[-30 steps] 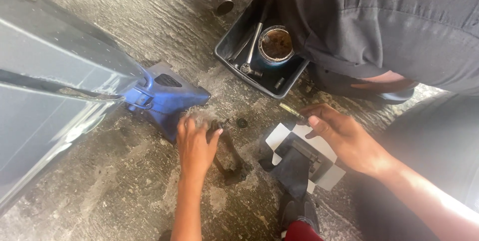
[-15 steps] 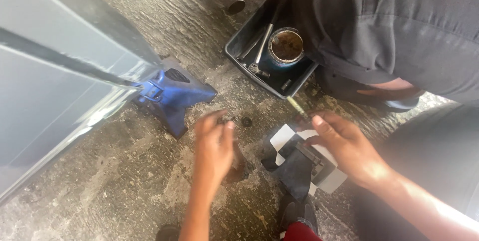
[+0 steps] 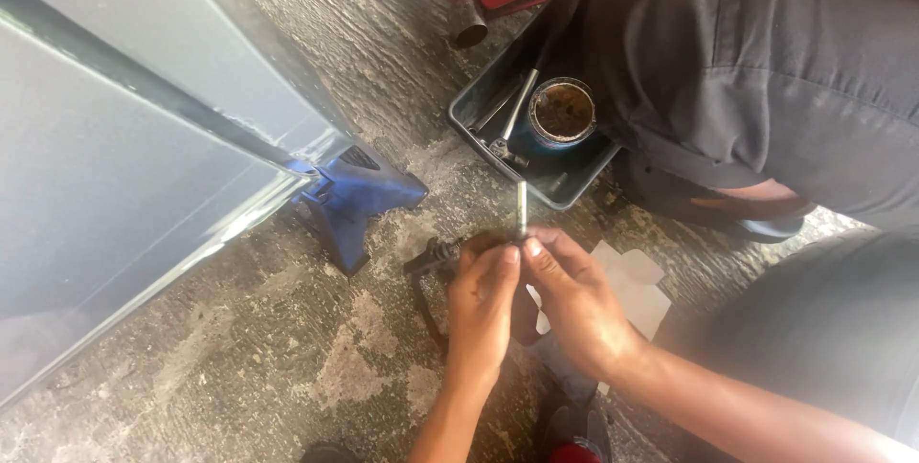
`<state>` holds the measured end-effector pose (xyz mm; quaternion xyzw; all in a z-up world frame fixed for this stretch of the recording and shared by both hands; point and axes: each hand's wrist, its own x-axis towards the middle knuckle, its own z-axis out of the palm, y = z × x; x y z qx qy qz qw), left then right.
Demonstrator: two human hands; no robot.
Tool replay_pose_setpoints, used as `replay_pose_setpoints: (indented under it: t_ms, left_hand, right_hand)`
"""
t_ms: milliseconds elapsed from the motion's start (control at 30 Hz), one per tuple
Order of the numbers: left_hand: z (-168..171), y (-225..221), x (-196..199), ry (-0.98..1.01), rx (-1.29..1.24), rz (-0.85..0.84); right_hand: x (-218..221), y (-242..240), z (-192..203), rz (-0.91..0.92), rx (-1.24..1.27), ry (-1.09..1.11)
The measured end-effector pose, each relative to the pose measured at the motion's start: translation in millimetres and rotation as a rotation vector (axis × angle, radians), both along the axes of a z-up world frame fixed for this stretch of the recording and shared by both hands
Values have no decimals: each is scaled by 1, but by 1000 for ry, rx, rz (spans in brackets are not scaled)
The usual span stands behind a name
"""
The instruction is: The person is maintaining and repairing the brake assembly of a vehicle, specifically cleaning and greasing pins.
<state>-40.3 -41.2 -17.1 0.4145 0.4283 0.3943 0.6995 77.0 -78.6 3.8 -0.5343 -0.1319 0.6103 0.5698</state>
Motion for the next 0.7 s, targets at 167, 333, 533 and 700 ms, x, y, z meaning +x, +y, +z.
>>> replay_pose_setpoints:
  t_ms: [167, 333, 533, 700]
  left_hand:
    - [-10, 3, -1, -173, -298, 25]
    - [-7, 8, -4, -405, -410, 29]
    - [-12, 11, -7, -318, -222, 26]
    - [-12, 14, -10, -153, -82, 23]
  right_hand:
    - [-6, 4, -4, 38, 78, -297]
    - [1, 4, -9, 77, 273, -526]
    - [6, 8, 4, 74, 319, -681]
    - [7, 6, -8, 32, 246, -469]
